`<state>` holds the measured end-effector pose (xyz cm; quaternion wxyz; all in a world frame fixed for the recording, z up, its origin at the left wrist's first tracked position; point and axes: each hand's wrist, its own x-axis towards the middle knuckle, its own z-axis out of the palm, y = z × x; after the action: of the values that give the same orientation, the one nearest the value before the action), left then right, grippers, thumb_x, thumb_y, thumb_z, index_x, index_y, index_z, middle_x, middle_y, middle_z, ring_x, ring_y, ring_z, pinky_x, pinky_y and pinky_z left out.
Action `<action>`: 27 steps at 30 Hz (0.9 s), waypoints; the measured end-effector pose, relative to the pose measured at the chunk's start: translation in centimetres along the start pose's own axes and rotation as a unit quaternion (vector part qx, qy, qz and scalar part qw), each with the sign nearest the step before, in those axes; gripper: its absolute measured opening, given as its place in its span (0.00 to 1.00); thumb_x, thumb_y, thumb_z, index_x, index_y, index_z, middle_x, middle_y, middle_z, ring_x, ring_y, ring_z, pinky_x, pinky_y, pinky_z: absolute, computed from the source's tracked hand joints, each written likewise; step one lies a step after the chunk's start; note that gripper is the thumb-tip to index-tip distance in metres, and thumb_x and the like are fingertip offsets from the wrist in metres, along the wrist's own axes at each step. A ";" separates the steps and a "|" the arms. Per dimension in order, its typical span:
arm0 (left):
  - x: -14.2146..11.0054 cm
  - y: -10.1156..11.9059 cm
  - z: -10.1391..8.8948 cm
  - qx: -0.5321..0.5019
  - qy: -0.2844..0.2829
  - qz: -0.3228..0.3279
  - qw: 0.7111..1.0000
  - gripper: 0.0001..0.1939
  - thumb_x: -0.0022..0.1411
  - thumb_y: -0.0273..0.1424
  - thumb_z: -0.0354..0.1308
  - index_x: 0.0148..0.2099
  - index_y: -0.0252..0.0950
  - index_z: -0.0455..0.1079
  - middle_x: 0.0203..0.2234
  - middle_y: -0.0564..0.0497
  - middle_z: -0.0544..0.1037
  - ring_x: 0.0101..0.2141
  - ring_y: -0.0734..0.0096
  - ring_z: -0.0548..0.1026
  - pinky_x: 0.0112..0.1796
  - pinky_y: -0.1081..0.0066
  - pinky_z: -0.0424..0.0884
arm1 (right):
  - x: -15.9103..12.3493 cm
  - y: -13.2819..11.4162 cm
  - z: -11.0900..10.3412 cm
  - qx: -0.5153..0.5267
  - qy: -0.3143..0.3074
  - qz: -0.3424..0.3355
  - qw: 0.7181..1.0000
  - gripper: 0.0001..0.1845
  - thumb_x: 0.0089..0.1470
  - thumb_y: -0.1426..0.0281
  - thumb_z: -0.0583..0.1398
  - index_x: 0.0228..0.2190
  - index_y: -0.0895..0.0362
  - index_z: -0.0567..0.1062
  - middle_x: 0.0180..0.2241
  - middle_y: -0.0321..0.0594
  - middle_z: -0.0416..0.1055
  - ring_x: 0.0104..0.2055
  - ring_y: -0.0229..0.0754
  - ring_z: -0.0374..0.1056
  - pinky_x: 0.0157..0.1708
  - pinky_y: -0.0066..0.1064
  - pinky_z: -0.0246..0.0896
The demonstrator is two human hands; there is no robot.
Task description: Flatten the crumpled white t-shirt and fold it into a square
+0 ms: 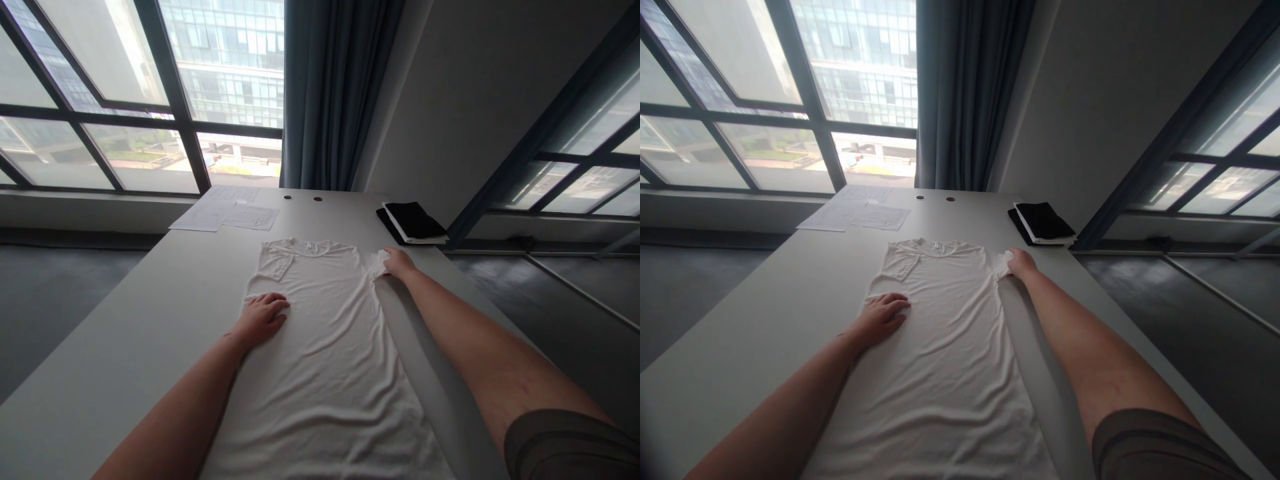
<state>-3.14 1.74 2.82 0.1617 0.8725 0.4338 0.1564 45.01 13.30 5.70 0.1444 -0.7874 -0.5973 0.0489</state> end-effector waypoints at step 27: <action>0.0 -0.3 0.4 0.005 -0.001 -0.001 1.000 0.18 0.69 0.37 0.54 0.59 0.47 0.73 0.60 0.50 0.74 0.60 0.56 0.70 0.63 0.52 0.64 | -5.1 -7.0 8.8 -0.127 -0.099 -0.212 0.964 0.39 0.70 0.55 0.44 0.73 0.64 0.51 0.75 0.52 0.43 0.76 0.52 0.41 0.73 0.43 0.36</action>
<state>-3.20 1.88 2.31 0.1583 0.8730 0.4353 0.1531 34.92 11.66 -1.20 -0.0094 -0.6460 -0.7630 0.0191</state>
